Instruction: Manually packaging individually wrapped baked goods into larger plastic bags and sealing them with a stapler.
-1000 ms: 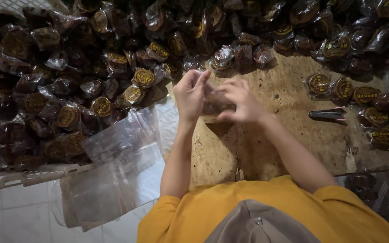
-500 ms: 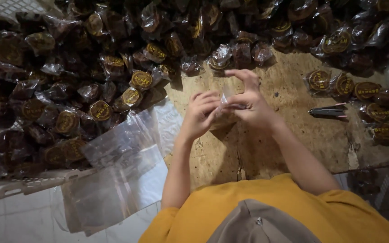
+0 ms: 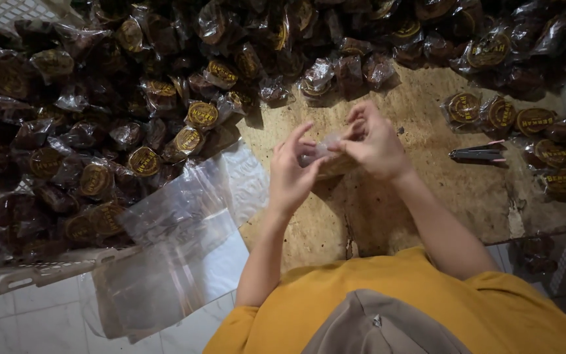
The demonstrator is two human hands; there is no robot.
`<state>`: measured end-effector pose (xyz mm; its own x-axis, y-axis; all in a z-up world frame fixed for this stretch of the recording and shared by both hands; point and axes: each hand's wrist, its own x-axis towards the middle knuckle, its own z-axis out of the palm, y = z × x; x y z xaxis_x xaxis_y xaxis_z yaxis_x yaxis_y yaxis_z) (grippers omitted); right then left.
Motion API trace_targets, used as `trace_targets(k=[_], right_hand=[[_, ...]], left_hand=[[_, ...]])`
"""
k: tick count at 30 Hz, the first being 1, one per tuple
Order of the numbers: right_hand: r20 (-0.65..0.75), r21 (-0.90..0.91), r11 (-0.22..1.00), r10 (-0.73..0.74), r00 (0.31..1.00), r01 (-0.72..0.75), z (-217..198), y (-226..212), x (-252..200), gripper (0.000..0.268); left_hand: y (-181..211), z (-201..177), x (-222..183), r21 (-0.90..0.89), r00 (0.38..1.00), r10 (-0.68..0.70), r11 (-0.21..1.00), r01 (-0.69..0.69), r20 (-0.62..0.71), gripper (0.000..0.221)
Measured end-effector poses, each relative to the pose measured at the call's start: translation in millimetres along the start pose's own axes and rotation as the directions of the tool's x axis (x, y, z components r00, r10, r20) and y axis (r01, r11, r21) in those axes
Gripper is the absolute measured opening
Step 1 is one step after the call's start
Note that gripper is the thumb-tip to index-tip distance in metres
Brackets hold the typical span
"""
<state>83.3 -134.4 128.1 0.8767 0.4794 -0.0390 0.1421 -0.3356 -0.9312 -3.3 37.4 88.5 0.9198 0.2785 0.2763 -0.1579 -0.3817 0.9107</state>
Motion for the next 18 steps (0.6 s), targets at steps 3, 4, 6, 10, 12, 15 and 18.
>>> trace_targets(k=[3, 4, 6, 10, 12, 15, 18], right_hand=[[-0.101, -0.124, 0.98, -0.166, 0.981, 0.153, 6, 11, 3, 0.039], [-0.103, -0.123, 0.981, -0.166, 0.981, 0.153, 11, 13, 0, 0.039], [-0.047, -0.309, 0.79, -0.569, 0.821, 0.53, 16, 18, -2, 0.031], [0.071, -0.371, 0.73, -0.594, 0.801, 0.574, 21, 26, -13, 0.045], [0.045, -0.362, 0.766, -0.554, 0.831, 0.531, 18, 26, -15, 0.029], [0.048, -0.328, 0.801, -0.515, 0.856, 0.5, 11, 40, -10, 0.023], [0.061, -0.25, 0.843, -0.478, 0.876, 0.477, 2, 34, -11, 0.02]], left_hand=[[1, 11, 2, -0.153, 0.992, -0.071, 0.987, 0.054, -0.105, 0.054], [-4, 10, -2, -0.151, 0.992, -0.07, 0.987, 0.054, -0.103, 0.054], [-13, 10, -4, -0.111, 0.982, 0.03, 0.992, -0.052, -0.186, 0.039], [-13, 15, -14, 0.002, 0.974, 0.135, 0.991, -0.137, -0.182, 0.046], [-9, 21, -16, 0.163, 0.961, 0.248, 0.96, -0.227, -0.122, 0.04], [-30, 15, -19, 0.364, 0.942, 0.336, 0.875, -0.318, 0.014, 0.041], [-20, 1, -13, 0.255, 0.952, 0.301, 0.918, -0.304, 0.053, 0.02]])
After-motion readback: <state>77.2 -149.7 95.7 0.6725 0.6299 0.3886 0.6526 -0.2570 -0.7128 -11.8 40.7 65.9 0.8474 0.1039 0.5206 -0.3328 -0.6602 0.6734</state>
